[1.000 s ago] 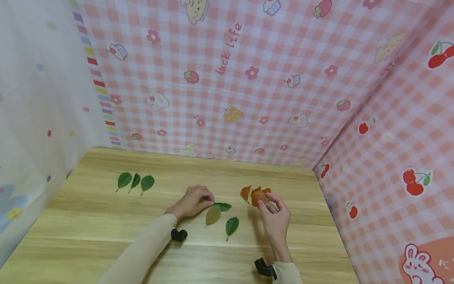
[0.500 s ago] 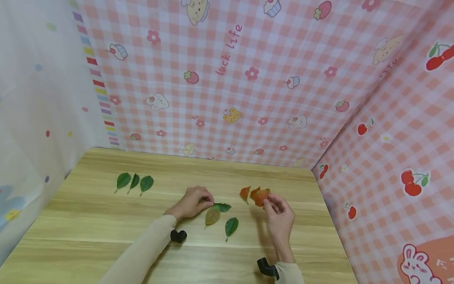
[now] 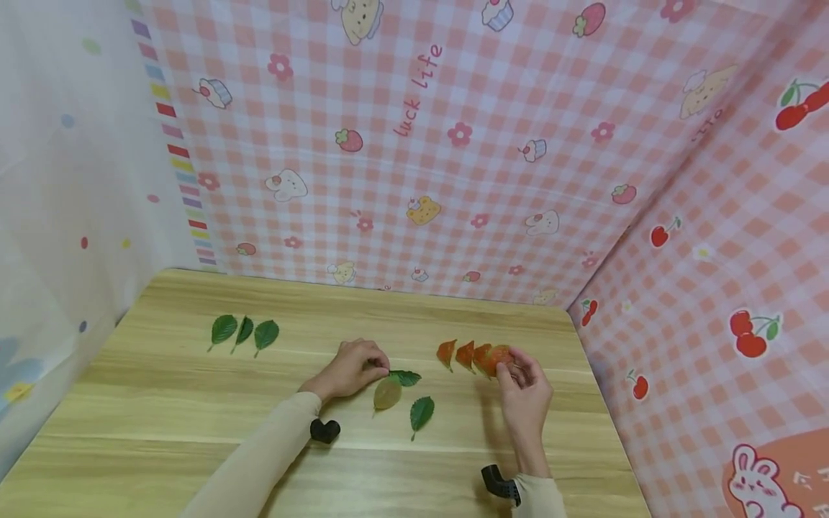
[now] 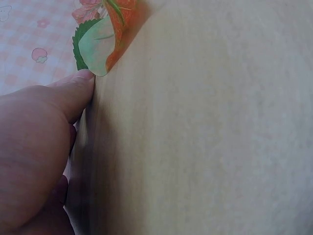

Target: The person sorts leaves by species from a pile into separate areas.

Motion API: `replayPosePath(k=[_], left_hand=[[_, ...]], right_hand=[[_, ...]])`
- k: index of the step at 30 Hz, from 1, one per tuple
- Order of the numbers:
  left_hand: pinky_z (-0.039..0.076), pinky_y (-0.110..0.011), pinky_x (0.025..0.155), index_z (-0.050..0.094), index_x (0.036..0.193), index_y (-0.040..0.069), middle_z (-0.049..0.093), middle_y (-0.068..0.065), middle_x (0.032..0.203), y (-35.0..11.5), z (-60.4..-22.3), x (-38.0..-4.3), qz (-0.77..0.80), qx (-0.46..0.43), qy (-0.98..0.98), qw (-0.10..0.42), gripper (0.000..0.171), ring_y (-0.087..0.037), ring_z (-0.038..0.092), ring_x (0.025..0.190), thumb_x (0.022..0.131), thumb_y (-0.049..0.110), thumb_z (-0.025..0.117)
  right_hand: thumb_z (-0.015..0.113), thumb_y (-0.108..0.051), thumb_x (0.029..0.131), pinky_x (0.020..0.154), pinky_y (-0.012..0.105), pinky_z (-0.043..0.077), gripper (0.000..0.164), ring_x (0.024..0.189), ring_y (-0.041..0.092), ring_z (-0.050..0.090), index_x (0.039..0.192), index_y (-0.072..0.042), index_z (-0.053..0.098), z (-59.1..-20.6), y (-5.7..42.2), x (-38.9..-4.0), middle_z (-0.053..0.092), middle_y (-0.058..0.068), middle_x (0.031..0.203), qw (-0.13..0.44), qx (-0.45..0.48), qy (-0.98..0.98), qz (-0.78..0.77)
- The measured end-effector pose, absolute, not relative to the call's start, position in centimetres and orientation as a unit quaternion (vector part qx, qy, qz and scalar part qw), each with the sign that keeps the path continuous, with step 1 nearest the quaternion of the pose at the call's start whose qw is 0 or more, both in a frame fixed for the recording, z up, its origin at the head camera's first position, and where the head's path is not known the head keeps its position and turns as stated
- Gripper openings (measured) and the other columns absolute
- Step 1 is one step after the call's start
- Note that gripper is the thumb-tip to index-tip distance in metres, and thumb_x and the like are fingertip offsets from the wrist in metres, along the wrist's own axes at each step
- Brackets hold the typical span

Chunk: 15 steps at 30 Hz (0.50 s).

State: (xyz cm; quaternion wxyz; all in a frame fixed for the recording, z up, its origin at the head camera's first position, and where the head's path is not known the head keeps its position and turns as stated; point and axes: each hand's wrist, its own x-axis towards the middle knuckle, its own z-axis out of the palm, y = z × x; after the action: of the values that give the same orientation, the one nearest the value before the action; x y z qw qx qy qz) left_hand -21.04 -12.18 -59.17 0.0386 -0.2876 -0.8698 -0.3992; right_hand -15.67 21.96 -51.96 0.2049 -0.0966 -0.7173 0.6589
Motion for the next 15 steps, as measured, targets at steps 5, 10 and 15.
replayPosePath(k=[5, 10, 15], left_hand=[[0.034, -0.042, 0.098, 0.084, 0.1, 0.02, 0.081, 0.007, 0.1, -12.1, -59.8, -21.4, -0.405, -0.271, -0.873, 0.023, 0.007, -0.011, 0.063, 0.096, 0.105, 0.025, 0.082], [0.033, -0.041, 0.098, 0.084, 0.1, 0.022, 0.081, 0.009, 0.1, -12.1, -60.1, -21.6, -0.405, -0.268, -0.874, 0.019, 0.007, -0.01, 0.063, 0.097, 0.105, 0.028, 0.082], [0.034, -0.042, 0.098, 0.084, 0.101, 0.019, 0.082, 0.004, 0.102, -12.0, -58.5, -20.8, -0.389, -0.261, -0.883, 0.008, 0.003, -0.015, 0.064, 0.098, 0.104, 0.02, 0.082]], right_hand=[[0.08, 0.006, 0.099, 0.079, 0.009, 0.058, 0.028, 0.086, -0.004, 0.071, 0.126, 0.006, 0.079, -52.3, 23.5, -16.4, 0.077, -0.012, 0.097, 0.245, -0.087, -0.738, 0.623], [0.08, 0.002, 0.101, 0.074, 0.006, 0.054, 0.021, 0.082, -0.008, 0.067, 0.122, 0.007, 0.081, -52.6, 25.0, -17.1, 0.083, 0.021, 0.106, 0.244, -0.098, -0.775, 0.574], [0.079, 0.004, 0.1, 0.075, 0.007, 0.054, 0.024, 0.083, -0.007, 0.066, 0.124, 0.006, 0.08, -53.1, 26.0, -17.9, 0.08, 0.032, 0.115, 0.201, -0.099, -0.796, 0.563]])
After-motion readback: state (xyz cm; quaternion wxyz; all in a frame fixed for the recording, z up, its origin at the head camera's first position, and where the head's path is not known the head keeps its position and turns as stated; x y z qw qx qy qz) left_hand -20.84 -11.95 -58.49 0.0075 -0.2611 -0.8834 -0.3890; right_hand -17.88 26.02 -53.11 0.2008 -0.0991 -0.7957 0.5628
